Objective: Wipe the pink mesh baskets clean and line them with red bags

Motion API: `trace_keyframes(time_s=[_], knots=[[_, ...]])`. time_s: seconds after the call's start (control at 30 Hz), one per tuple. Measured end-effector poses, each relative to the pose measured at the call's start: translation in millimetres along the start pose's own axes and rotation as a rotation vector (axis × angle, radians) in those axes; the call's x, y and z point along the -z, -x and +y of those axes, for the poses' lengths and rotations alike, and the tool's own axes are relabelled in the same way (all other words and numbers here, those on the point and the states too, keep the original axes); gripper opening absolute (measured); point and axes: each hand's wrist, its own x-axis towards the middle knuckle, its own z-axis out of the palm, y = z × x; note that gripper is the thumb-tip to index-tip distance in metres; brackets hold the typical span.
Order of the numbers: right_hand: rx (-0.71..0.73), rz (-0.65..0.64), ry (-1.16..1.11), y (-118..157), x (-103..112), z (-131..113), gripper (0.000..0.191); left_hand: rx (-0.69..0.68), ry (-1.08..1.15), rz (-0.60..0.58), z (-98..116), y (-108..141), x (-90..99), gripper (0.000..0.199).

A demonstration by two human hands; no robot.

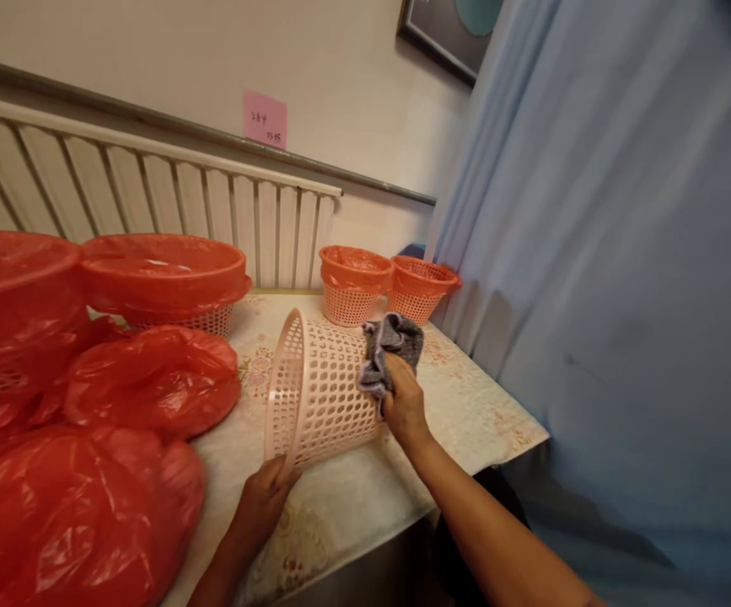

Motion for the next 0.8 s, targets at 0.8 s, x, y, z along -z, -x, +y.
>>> trace_keyframes(time_s=[0.8], knots=[[0.236,-0.191,-0.042,13,-6,-95,0.068,0.020,0.055,-0.065,15,9,-1.1,0.037]])
